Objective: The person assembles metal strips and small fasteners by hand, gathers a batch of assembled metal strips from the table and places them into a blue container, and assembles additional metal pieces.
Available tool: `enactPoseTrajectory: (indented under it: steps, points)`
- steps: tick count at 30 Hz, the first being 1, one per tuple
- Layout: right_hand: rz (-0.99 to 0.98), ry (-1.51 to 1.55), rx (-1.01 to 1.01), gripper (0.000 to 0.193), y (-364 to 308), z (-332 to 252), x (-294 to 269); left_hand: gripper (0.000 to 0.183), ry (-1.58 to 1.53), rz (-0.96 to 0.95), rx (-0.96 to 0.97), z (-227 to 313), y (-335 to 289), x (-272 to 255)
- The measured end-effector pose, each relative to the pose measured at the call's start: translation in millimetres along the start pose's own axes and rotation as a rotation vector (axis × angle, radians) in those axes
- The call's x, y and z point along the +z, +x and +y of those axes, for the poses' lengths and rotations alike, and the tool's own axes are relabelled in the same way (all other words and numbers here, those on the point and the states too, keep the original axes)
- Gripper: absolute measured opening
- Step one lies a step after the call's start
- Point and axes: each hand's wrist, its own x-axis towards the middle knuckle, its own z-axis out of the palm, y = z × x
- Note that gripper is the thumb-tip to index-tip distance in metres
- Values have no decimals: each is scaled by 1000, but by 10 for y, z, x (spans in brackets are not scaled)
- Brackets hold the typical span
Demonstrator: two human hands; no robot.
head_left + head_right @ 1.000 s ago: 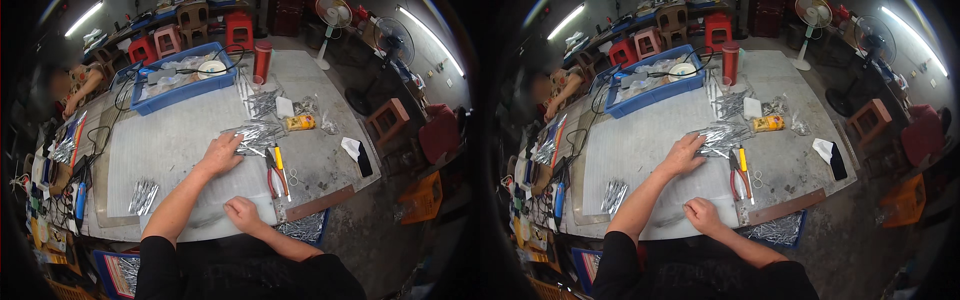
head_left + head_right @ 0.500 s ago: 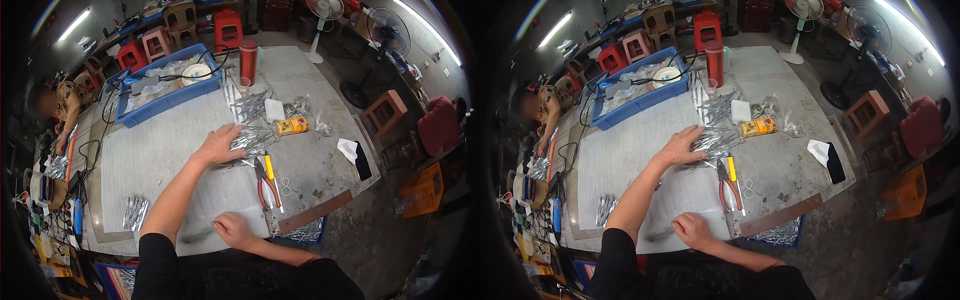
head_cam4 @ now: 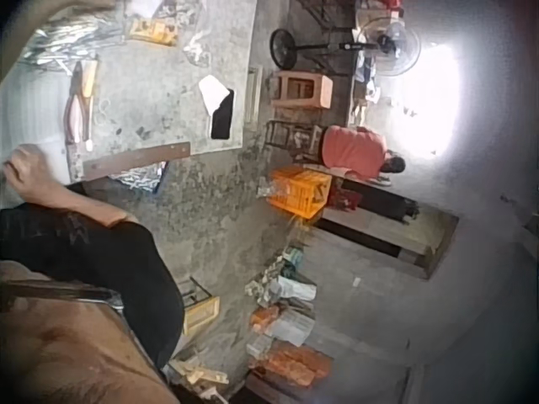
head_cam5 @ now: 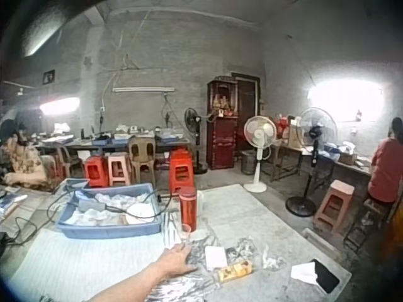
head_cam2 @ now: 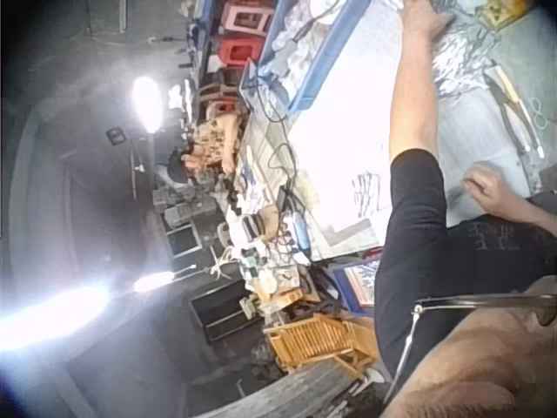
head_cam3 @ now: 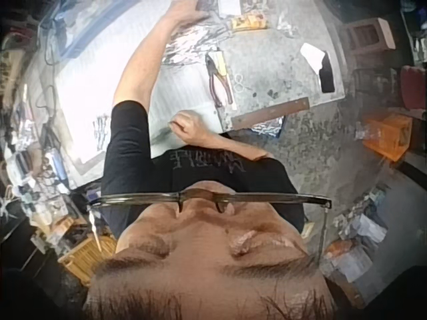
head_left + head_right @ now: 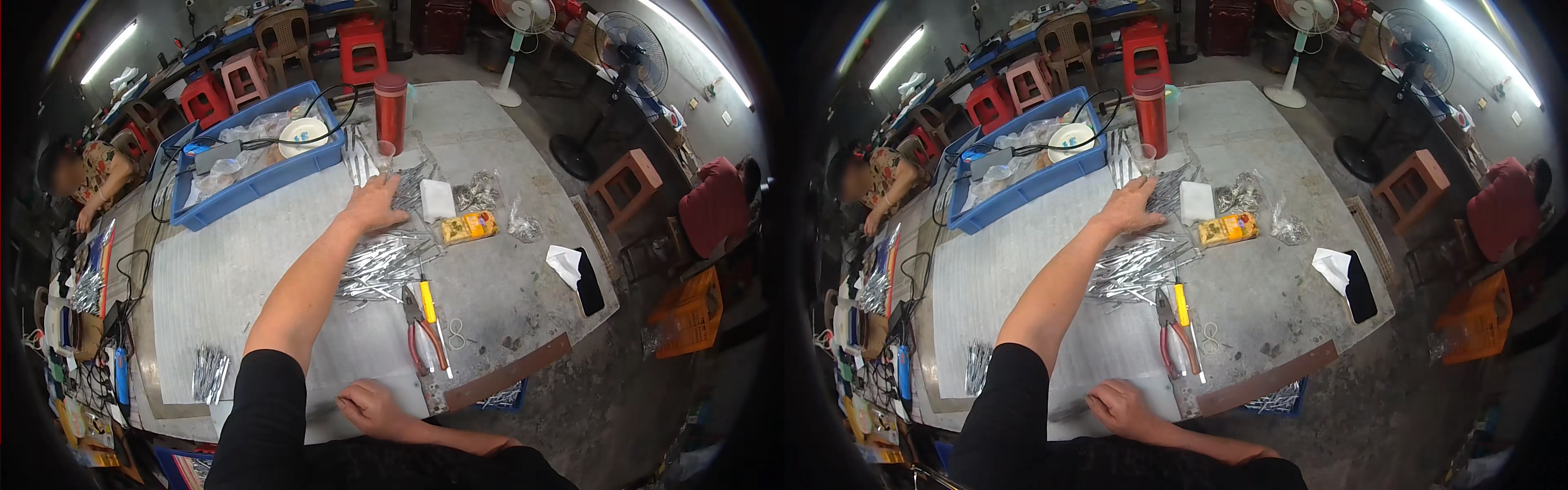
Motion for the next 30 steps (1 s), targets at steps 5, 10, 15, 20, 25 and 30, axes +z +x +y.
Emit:
enactPoseTrajectory:
  steps: [5,10,15,20,25,30]
  points:
    - [-13,-1,-32,8,-25,60,24,88,14,-91,-21,-59,172,75]
    - [-33,2,-27,8,-40,82,24,90,19,-114,-42,-57,285,69]
    - [-28,11,-46,8,-16,79,10,75,4,-97,-66,28,386,59]
    - [-78,-68,-53,13,-74,137,17,59,-13,6,-100,94,455,126]
    - [-86,-61,-39,14,-44,106,6,46,-62,45,-130,94,532,235]
    - [-76,-30,-37,16,-48,91,-2,36,-115,55,-143,63,600,311]
